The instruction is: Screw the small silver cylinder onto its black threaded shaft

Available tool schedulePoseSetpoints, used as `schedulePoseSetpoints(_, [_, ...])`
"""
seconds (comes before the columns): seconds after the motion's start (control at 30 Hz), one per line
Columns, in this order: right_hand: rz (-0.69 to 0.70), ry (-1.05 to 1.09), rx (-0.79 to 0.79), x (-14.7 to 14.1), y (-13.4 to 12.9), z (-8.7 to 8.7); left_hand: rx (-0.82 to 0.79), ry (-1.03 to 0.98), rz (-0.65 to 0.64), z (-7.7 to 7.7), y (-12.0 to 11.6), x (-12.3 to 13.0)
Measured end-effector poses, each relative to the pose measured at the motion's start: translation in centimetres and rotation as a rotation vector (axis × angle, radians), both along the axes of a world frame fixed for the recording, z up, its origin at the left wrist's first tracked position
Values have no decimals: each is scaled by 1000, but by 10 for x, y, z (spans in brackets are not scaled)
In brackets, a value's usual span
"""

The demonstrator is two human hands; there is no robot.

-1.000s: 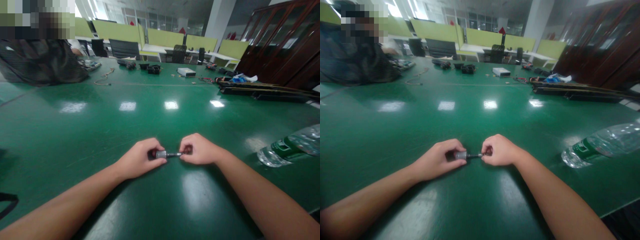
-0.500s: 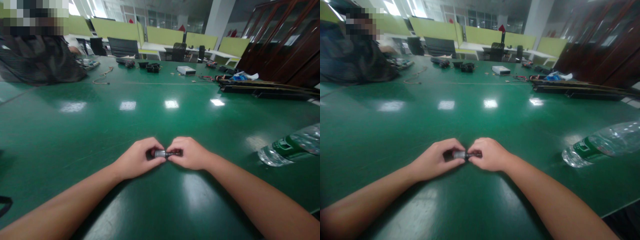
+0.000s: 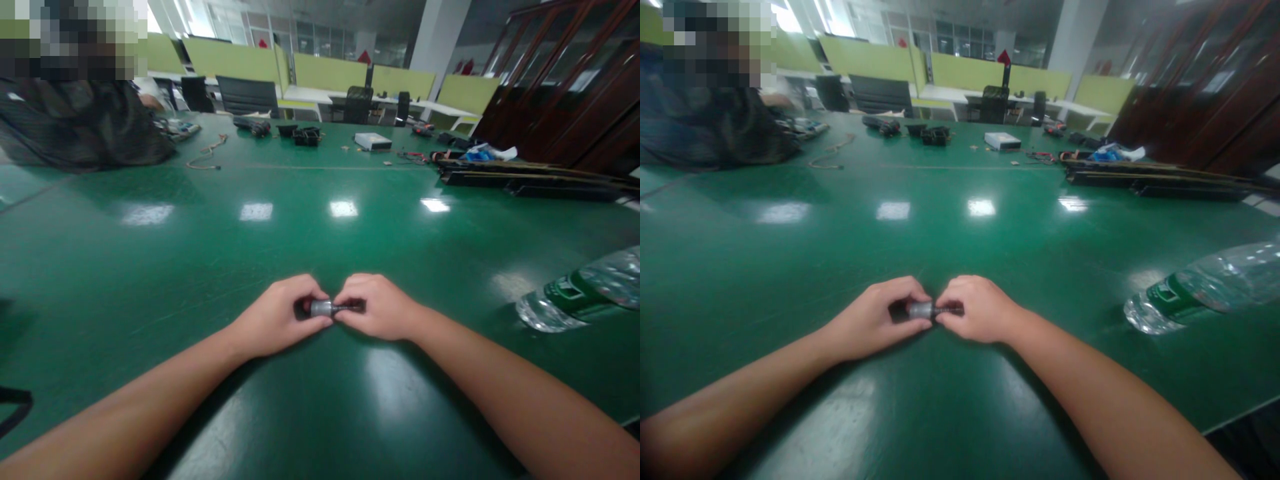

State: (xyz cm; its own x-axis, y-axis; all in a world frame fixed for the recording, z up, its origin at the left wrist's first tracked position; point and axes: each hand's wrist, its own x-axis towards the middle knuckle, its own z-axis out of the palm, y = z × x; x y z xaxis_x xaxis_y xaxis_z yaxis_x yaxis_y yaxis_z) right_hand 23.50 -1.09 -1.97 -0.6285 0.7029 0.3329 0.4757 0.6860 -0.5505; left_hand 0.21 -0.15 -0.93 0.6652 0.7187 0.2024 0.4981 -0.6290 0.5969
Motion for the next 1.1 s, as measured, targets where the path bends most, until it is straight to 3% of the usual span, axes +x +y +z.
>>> schedulePoseSetpoints(1.1, [-51, -74, -125, 16, -1, 10, -22, 4, -19, 0, 0, -2])
